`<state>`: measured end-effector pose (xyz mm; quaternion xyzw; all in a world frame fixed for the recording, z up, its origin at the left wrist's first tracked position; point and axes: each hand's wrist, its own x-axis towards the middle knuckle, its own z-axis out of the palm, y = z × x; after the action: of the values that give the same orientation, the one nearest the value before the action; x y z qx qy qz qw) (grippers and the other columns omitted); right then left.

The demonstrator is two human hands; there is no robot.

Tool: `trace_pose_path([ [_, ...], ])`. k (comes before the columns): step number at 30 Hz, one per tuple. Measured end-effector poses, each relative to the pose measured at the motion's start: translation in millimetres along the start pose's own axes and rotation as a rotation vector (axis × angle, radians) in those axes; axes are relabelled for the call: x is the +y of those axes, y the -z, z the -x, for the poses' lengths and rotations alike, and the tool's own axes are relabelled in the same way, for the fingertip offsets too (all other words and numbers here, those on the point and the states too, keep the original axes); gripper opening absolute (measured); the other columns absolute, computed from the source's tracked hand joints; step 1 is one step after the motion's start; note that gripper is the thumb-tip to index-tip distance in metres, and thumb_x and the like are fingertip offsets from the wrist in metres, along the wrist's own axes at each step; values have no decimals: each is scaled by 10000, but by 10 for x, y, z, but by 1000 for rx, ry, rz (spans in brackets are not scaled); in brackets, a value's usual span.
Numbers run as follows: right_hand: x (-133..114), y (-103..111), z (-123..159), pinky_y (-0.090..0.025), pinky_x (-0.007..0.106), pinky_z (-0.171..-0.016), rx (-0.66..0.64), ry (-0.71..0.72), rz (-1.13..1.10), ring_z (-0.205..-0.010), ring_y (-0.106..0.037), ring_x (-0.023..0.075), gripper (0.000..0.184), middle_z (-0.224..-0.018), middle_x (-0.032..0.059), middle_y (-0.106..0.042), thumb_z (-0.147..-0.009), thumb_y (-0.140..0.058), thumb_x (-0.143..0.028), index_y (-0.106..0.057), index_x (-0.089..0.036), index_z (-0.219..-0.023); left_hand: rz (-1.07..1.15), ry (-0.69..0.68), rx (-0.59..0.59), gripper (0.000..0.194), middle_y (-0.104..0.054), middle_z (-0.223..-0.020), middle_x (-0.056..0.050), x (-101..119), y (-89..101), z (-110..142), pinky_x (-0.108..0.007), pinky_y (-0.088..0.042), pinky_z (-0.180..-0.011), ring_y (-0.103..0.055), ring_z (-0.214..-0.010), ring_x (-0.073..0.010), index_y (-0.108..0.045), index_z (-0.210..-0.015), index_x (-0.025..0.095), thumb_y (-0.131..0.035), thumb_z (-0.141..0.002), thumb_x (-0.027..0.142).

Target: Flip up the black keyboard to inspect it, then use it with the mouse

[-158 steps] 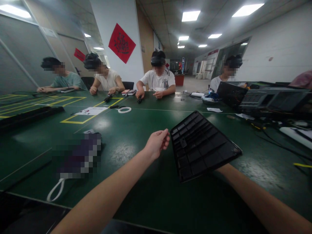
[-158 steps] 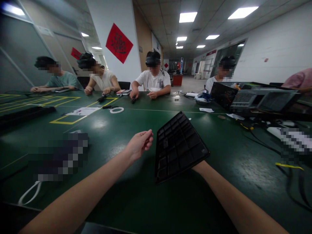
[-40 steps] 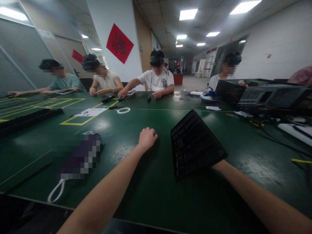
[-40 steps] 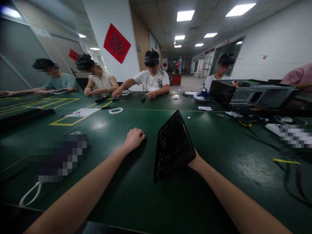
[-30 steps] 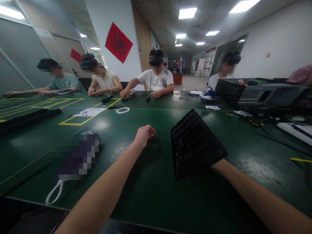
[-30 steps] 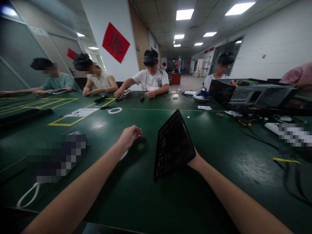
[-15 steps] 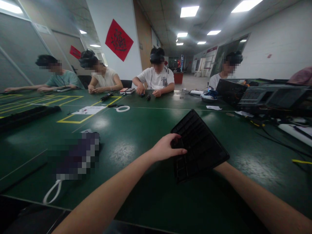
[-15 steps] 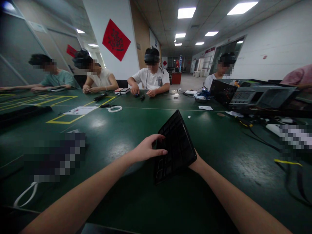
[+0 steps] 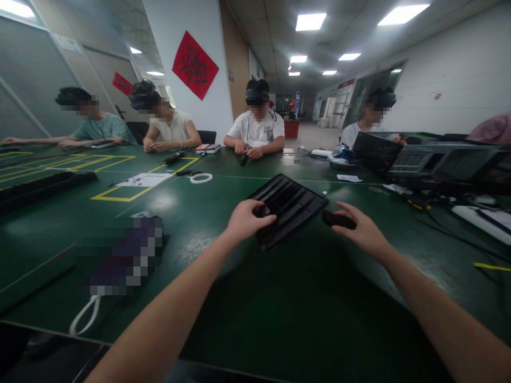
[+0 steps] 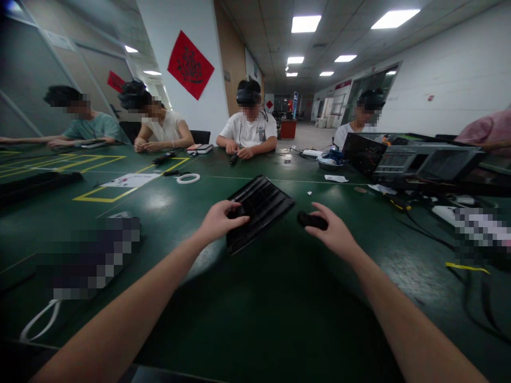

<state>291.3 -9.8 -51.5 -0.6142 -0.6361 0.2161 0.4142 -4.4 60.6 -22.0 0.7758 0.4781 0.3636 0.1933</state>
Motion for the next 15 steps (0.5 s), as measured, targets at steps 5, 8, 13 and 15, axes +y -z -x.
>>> trace_pose_path([
  [5, 458, 672, -93, -341, 385, -971, 270, -341, 481, -1093, -487, 289, 692, -1143, 135, -572, -694, -538, -382, -369, -97, -1301, -622, 239, 135, 491, -627, -837, -132, -559, 392, -187, -353, -421, -752, -551, -896, -308, -660, -782, 162, -563, -630, 618],
  [8, 721, 861, -48, -327, 423, -968, 242, -599, 637, -1179, -398, 340, 706, -1269, 130, -489, -755, -463, -454, -287, -135, -1360, -781, 403, 98, 573, -634, -901, -177, -795, 485, -203, -368, -426, -740, -544, -932, -341, -662, -810, 136, -505, -640, 660],
  [13, 775, 823, 6, -338, 485, -937, 136, -814, 723, -1221, -309, 388, 691, -1381, 155, -327, -790, -379, -527, -243, -195, -1380, -832, 470, 39, 647, -619, -966, -219, -890, 472, -194, -386, -411, -771, -531, -958, -360, -658, -899, 93, -469, -661, 664],
  [15, 721, 797, 11, -301, 528, -962, 175, -782, 750, -1251, -248, 398, 746, -1416, 162, -247, -779, -341, -589, -208, -183, -1391, -849, 441, 122, 685, -598, -1003, -230, -855, 468, -189, -399, -400, -792, -514, -973, -362, -630, -984, 77, -439, -689, 665],
])
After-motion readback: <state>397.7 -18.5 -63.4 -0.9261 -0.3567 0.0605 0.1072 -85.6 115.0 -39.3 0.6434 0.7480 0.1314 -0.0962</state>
